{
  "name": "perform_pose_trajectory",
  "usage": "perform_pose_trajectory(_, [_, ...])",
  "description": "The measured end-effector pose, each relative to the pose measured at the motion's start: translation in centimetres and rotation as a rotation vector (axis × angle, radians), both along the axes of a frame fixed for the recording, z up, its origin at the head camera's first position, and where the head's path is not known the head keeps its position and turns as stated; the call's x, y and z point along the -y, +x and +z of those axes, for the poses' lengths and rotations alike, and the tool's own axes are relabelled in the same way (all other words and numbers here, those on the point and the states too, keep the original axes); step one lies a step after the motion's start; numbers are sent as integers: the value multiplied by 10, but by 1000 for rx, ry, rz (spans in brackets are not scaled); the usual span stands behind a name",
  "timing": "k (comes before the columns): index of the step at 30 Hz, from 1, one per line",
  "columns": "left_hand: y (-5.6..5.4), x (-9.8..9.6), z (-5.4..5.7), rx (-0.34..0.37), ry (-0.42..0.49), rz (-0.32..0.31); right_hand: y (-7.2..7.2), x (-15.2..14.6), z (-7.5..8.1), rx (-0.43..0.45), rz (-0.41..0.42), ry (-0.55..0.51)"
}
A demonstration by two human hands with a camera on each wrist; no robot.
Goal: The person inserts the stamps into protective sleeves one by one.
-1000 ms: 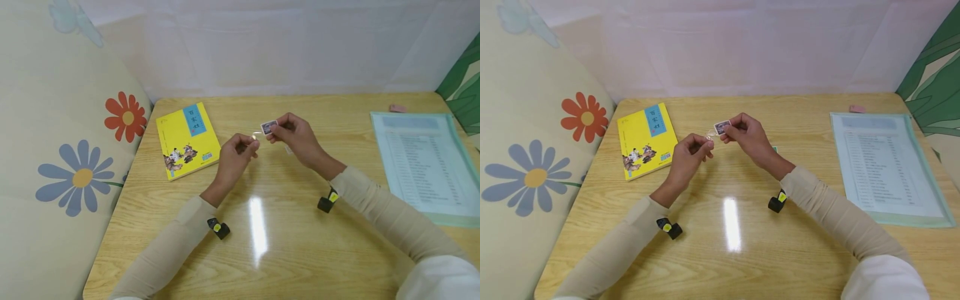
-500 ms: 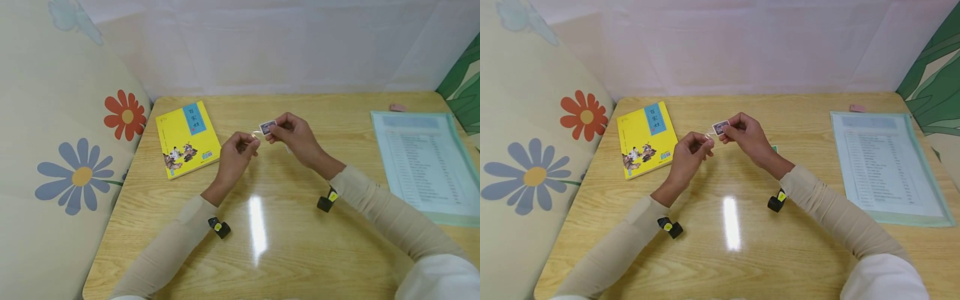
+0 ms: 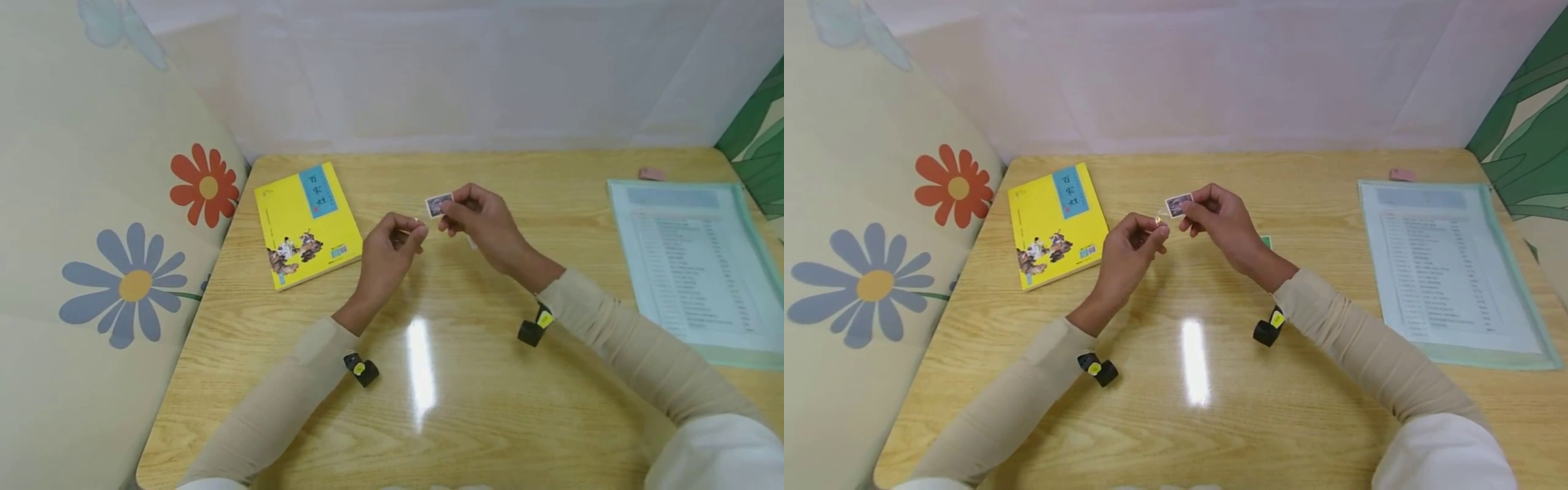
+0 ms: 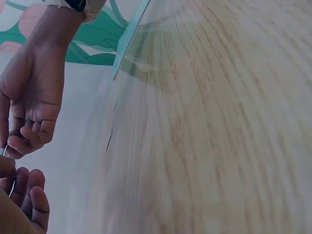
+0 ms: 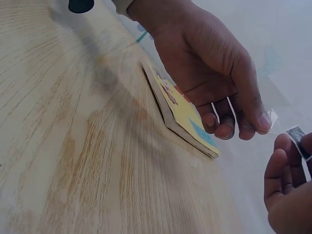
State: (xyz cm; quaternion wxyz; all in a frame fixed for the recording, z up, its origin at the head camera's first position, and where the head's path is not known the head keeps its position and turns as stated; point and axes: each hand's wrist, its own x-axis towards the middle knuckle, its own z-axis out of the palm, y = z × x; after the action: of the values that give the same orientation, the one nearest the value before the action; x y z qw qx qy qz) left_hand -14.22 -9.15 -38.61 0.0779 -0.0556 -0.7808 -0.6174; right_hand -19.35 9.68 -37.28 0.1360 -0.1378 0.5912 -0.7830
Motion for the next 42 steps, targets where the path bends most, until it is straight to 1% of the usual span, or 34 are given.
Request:
perform_pose_trajectory(4, [0, -1, 1, 9, -1, 12, 0, 1, 0, 25, -1, -45])
perform_pose_trajectory(11, [1, -3, 1, -4, 14, 25, 1, 1, -1, -10, -6, -48])
perform_pose_trajectory(15, [1, -3, 2, -6, 15, 31, 1, 1, 0, -16, 12, -59])
perform_pose_trajectory(19, [0, -4, 1, 0, -23, 22, 1, 1, 0, -5, 32, -67])
perform_pose_trajectory(23, [0, -6, 0, -6, -57, 14, 2, 1, 1, -1, 30, -57])
perform_pose_trajectory(27, [0, -6, 0, -17, -49, 26, 2, 2, 0, 8, 28, -48])
perform_pose_trajectory(34, [1, -7, 2, -46, -30, 46, 2, 2, 1, 42, 29, -71])
perform_pose_trajectory(39, [1, -6, 3, -33, -16, 47, 0, 1, 2, 21, 52, -50])
perform_pose_trajectory(42, [1, -5, 2, -29, -24, 39, -1, -1, 3, -19, 76, 7])
